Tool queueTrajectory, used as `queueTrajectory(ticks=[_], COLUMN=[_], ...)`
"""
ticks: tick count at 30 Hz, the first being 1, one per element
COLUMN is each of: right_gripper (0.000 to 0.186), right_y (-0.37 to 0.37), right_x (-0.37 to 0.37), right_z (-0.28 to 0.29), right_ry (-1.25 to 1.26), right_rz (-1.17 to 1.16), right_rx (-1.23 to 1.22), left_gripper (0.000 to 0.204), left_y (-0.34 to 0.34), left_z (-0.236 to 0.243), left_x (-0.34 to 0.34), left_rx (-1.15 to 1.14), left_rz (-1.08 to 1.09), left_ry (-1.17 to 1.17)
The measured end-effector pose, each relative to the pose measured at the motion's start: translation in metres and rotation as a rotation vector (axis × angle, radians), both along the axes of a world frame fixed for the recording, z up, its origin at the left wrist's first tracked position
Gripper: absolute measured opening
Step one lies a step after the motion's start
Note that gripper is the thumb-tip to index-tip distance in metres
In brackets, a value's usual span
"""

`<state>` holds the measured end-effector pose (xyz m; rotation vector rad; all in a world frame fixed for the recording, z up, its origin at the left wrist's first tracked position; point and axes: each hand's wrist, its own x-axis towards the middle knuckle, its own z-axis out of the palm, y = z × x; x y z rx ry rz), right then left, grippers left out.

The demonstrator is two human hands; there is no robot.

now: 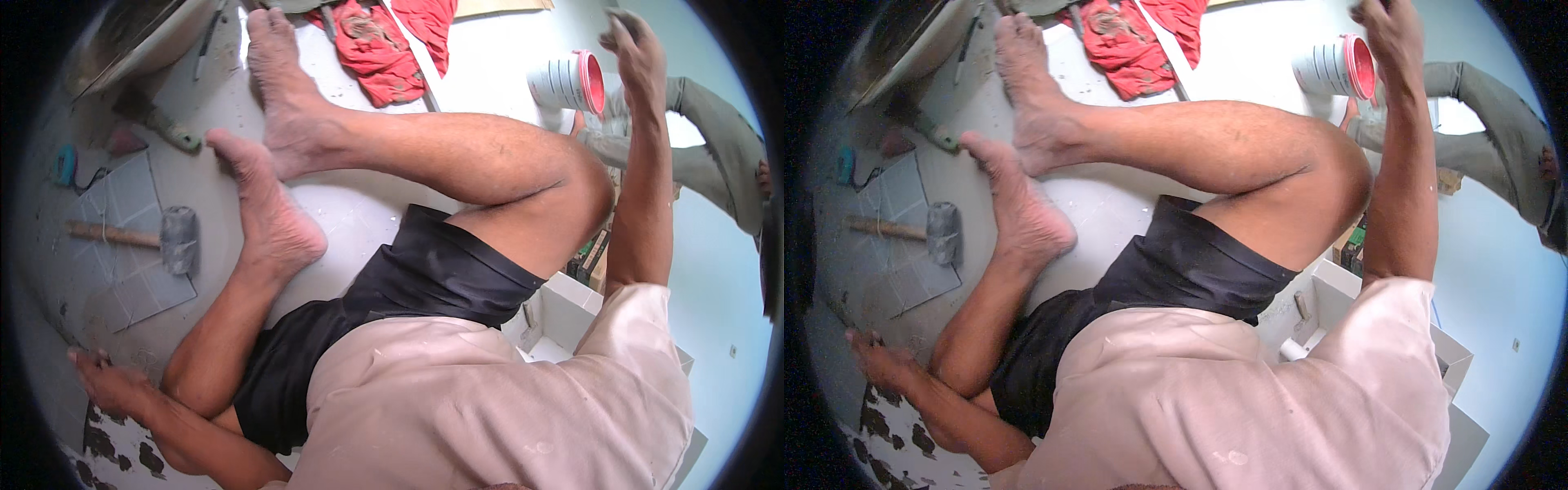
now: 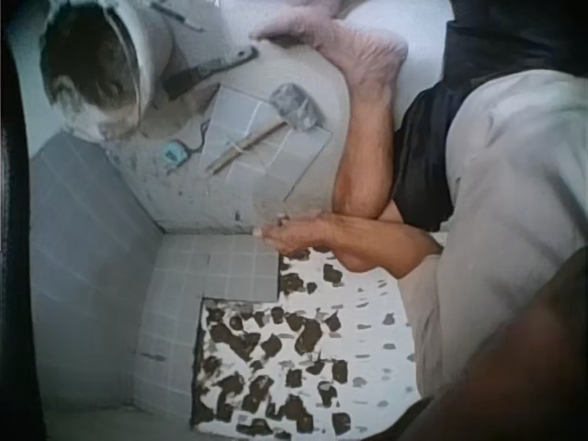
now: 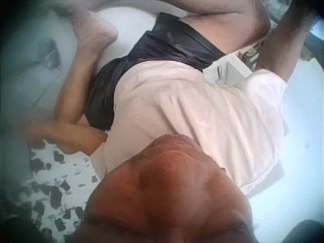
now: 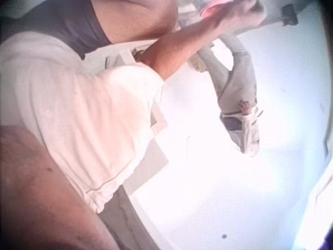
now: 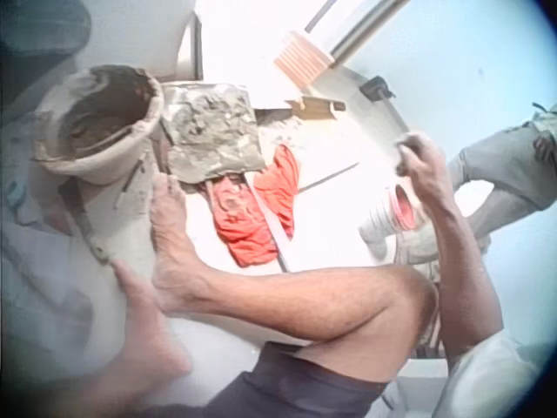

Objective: The person applies adhesive to a wall and positions square tiles, using a rubber mallet and a thin wire to align them and ensure they are level.

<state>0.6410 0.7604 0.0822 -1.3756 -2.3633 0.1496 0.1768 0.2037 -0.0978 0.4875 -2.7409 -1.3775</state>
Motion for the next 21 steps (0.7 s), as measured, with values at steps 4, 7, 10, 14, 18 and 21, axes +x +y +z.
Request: queueTrajectory(ticks=[4,7,10,14,18,21], right_gripper=[0.027,0.025,0.027,0.037,0.045,0.054], right_y=[-0.017,-0.061,-0.100,-0.156,-0.200,-0.220], right_x=[0.121,0.205,0.306,0.371,0.440,0.479], right_z=[-0.064,-0.130,-0.206,-0.250,-0.256,-0.276], right_ry=[0.019,-0.021,0.055,0.033,-0.336,-0.293], right_rz=[-0.198,-0.425,-0.612,-0.962,-1.265,-1.517], right_rx=[0.292,0.225,0.201,-0.059,0.019,-0.239], left_gripper=[0.036,0.027,0.021,0.029,0.028,0.027], left_y=[-0.020,0.020,0.058,0.121,0.205,0.243], left_z=[0.027,0.042,0.054,0.086,0.094,0.106], left_x=[-0.009,0.021,0.041,0.078,0.135,0.145], left_rx=[-0.107,-0.225,-0.295,-0.394,-0.238,-0.107], left_rz=[-0.262,-0.207,-0.380,-0.652,-0.706,-0.834], left_ry=[0.238,0.255,0.355,0.407,0.287,0.223])
